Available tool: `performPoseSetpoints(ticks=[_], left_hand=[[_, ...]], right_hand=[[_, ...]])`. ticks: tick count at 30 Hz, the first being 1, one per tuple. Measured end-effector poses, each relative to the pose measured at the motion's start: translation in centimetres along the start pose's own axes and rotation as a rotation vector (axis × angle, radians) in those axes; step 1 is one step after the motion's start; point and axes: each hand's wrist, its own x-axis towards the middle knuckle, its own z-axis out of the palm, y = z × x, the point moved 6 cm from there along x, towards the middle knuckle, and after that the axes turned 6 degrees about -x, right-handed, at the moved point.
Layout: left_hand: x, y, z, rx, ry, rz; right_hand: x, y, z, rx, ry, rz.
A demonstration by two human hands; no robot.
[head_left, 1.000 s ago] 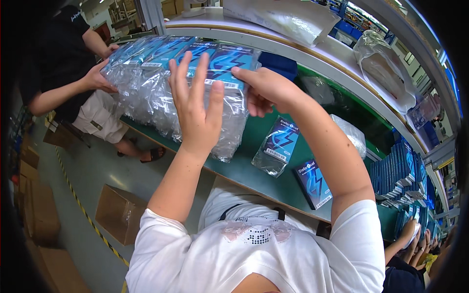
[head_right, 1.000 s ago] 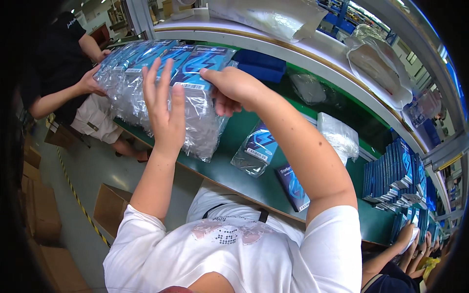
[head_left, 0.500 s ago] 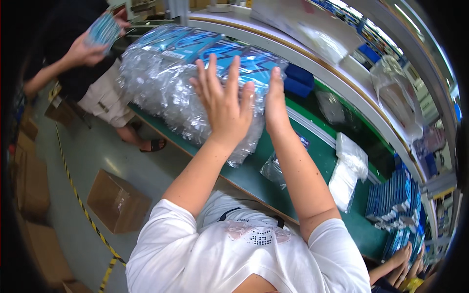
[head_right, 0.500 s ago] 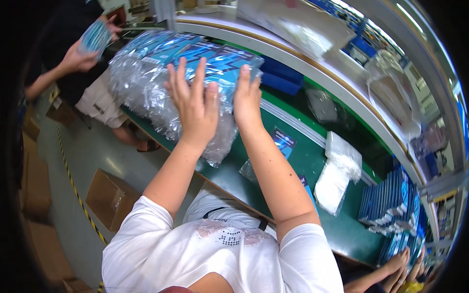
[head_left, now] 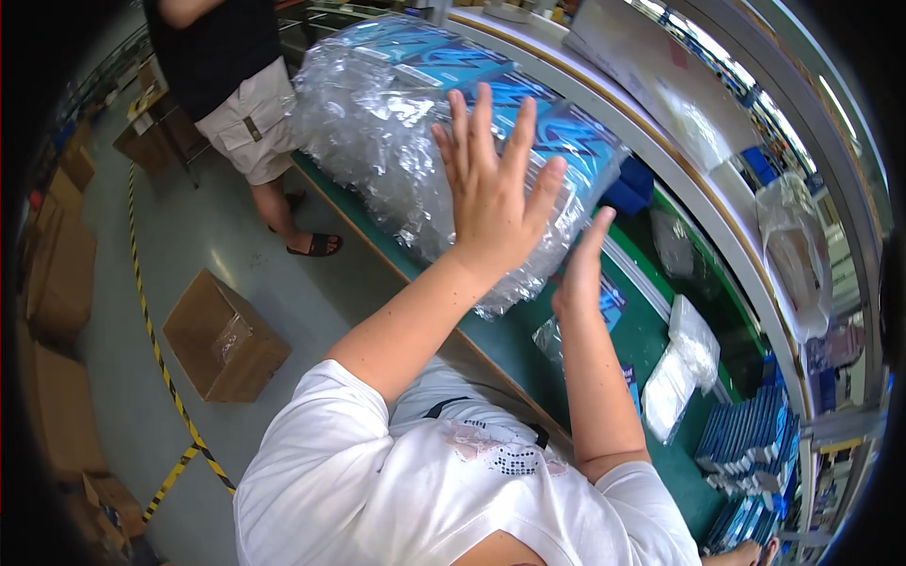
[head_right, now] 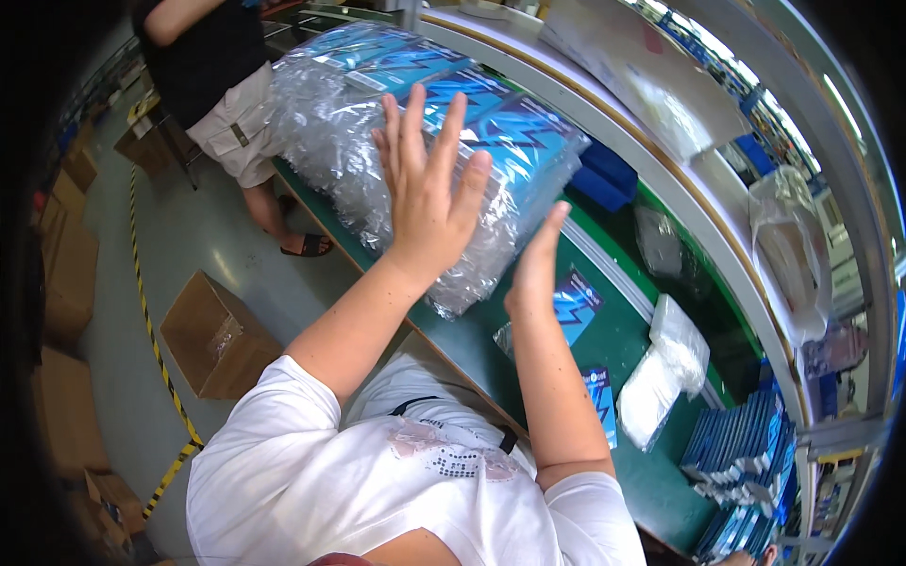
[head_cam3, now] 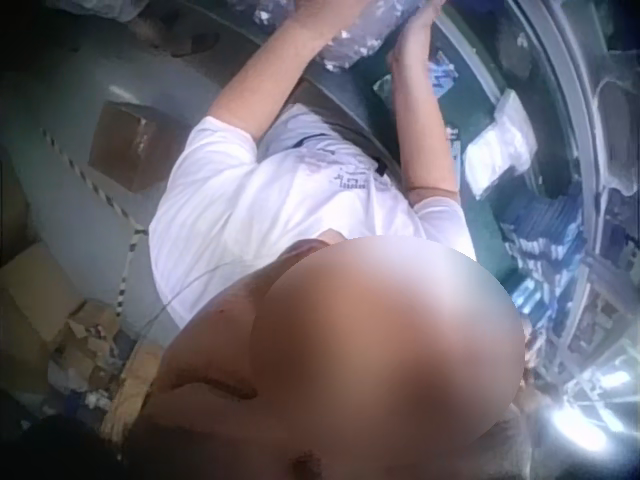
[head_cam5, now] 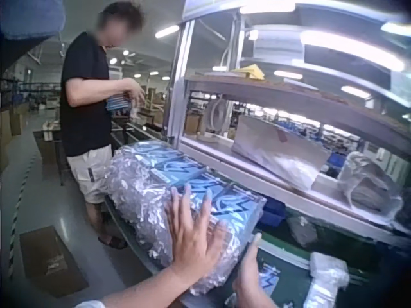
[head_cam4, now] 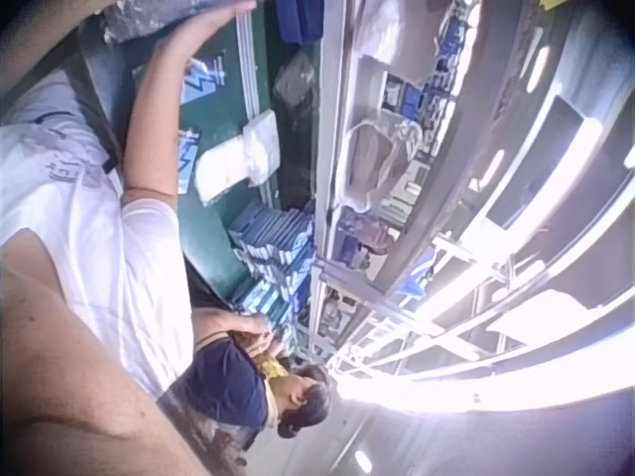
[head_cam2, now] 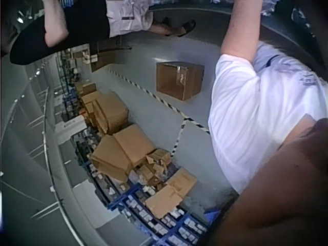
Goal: The person repeatedly picks up small blue boxes labeled 'StellarCell' and places them into clear plastic bags. They then move the filled bags to a stack on the left side of the green table. The task involves repetitive pick-and-place actions with no tools used.
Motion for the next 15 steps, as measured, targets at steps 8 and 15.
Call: performPoseSetpoints(ticks=[8,15], left_hand=[[0.8,-0.1,-0.4,0.031,-0.061,0.058],[0.0,4.1,-2.3,-0.192,-0.077,0.318]], right_hand=[[1.4,2.6,1.8,0.147,-0.145,0.097],[3.2,-2.6,-2.2,0.157,0.071,-0.306]])
